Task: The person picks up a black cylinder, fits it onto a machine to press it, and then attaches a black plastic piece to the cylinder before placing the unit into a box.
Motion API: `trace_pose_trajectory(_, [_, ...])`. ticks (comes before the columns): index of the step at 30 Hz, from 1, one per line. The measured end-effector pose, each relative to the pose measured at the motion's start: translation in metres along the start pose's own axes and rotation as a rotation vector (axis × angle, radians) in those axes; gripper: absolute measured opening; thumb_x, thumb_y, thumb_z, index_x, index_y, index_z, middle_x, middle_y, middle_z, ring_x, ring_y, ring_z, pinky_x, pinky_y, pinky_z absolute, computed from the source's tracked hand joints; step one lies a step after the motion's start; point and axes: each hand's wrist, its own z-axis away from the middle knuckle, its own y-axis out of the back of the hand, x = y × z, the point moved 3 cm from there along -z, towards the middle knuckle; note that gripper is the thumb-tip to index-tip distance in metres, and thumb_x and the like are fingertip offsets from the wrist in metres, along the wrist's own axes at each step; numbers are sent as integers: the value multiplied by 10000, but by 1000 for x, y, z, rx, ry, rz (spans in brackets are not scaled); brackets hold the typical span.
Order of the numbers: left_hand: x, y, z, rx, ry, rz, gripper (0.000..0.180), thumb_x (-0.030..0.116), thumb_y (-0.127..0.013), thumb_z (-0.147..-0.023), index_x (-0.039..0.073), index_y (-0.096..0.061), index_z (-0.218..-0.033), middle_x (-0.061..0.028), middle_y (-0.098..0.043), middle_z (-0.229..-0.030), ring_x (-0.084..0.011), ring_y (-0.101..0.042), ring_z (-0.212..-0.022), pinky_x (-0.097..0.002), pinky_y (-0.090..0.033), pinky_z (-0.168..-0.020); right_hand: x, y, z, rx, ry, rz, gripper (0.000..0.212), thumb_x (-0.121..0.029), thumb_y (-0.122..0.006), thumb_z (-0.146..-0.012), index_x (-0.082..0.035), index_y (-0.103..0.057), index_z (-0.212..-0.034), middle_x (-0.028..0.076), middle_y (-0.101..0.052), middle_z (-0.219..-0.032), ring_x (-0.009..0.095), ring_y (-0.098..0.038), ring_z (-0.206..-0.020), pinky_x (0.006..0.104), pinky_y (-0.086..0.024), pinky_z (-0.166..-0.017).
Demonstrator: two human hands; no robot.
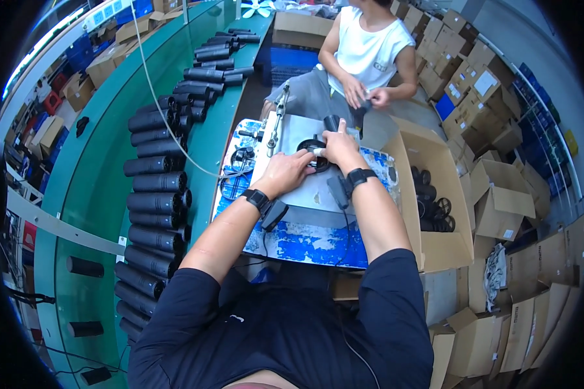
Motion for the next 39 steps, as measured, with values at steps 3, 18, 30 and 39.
trace_pose_trajectory(3, [5, 7, 5, 34, -1, 30, 255, 327, -649, -1009, 159, -637, -1202, -71, -692, -1070, -339, -720, -856, -494, -556, -713, 8, 9, 1, 236, 227, -153, 653, -289, -813, -878, -183, -611, -1489, 293, -399, -1621, 383, -682, -1209, 427, -562, -1020])
trace_pose_trajectory(18, [0, 22, 11, 369, 108, 390, 288, 75, -593, -1020, 60, -560, -1306, -156, -639, -1047, -401, -675, -880, -481, -543, -735, 6, -29, 6, 460, 270, -1323, 629, -318, -833, -923, 1, -490, -1342, 153, -687, -1200, 249, -685, -1148, 348, -544, -972])
trace_pose_trajectory(30, [-18, 52, 28, 567, 144, 458, 254, 31, -623, -979, 51, -614, -1232, -160, -643, -1003, -343, -675, -823, -417, -538, -701, -14, 3, 48, 466, 113, -613, 773, -412, -969, -681, -16, -609, -1239, 231, -744, -1120, 406, -733, -1039, 455, -577, -924])
trace_pose_trajectory(39, [-152, 38, 18, 359, 536, 207, 274, 182, -589, -1052, -10, -649, -1238, -169, -660, -1212, -310, -658, -1111, -387, -525, -972, -6, 6, 34, 269, 173, -769, 737, -441, -942, -696, 0, -635, -1201, 230, -731, -1140, 410, -712, -1090, 460, -561, -966])
